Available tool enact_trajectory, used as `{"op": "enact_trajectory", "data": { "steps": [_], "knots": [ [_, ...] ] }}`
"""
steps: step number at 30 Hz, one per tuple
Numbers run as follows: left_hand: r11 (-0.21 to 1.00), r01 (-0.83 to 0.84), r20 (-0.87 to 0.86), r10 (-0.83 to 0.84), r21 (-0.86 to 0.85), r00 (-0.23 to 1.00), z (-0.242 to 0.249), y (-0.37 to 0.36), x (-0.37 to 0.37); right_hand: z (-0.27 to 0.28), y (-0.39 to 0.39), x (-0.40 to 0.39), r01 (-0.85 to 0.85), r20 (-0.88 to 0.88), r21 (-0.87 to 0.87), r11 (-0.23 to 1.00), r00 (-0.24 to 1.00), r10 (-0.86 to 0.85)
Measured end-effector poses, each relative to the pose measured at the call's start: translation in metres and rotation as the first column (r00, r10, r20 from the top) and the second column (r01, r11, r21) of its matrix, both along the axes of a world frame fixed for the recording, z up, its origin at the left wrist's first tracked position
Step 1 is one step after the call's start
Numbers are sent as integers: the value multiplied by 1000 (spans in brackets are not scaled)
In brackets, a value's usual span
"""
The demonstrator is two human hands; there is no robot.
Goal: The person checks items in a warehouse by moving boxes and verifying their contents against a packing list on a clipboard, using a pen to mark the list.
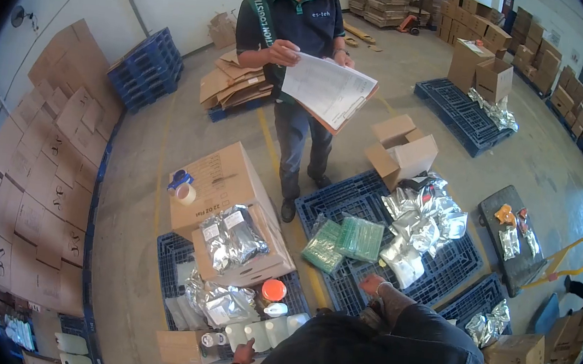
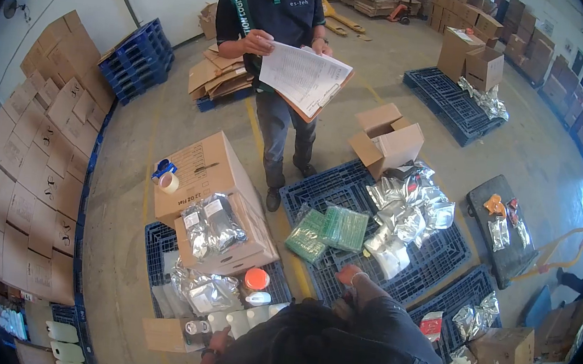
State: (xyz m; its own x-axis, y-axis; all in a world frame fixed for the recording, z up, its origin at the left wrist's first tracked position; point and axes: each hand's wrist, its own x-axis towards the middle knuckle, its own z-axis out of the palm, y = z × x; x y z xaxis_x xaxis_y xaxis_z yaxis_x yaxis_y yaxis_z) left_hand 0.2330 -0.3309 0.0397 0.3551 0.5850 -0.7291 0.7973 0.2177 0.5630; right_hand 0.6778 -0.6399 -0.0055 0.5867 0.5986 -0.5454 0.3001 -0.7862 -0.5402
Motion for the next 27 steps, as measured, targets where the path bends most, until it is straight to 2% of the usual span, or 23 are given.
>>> {"op": "enact_trajectory", "data": {
  "steps": [1, 3, 4, 6, 8, 10, 11, 13, 16, 17, 19, 22, 25, 27],
  "knots": [
    [997, 80, 26, -80, -3, 996, 2, -2, 2, -4, 0, 0, -5, 34, 18, 1000, 999, 4],
    [979, -181, 18, 184, -97, 983, 2, -10, 6, -9, 0, -1, 7, 44, -11, 1000, 999, -7],
    [979, -180, 18, 183, -96, 983, 1, -11, 6, -9, 0, -1, 19, 52, -41, 999, 998, -17],
    [993, -68, -64, 61, -101, 996, 3, -14, 8, -9, -2, -2, 4, 67, -28, 1000, 998, -2],
    [997, -14, -31, 12, -70, 999, 9, -22, 4, -9, -5, -1, -11, 83, -14, 1000, 996, 12],
    [999, 38, -2, -38, -38, 999, 4, -22, -3, -8, -8, -2, -147, 160, 50, 988, 977, 138],
    [994, 103, 11, -102, -30, 995, -4, -19, -8, -9, -7, -2, -145, 160, 51, 988, 978, 135],
    [985, 169, 23, -169, -20, 985, -3, -18, -10, -8, -6, -1, -31, 55, -1, 1000, 998, 31],
    [994, 107, 17, -106, -25, 994, -8, -17, -15, -6, -5, -2, 51, 37, -26, 998, 998, -50],
    [990, 139, 61, -140, 11, 988, -11, -16, -18, -6, -5, -1, 52, 39, -24, 998, 998, -51],
    [984, 171, 106, -175, 50, 979, -31, -10, -26, 1, -5, 1, 61, -76, -46, 997, 995, -64],
    [964, 228, 124, -245, 138, 962, -43, -6, -26, 3, -4, -1, -14, 34, 36, 999, 999, 13],
    [981, 171, 106, -181, 96, 978, -42, -4, -23, 9, -5, -1, -8, 9, 35, 999, 1000, 8],
    [972, 207, 105, -218, 107, 970, -38, -4, -21, 9, -4, -1, -16, 15, 17, 1000, 1000, 16]
  ]
}}
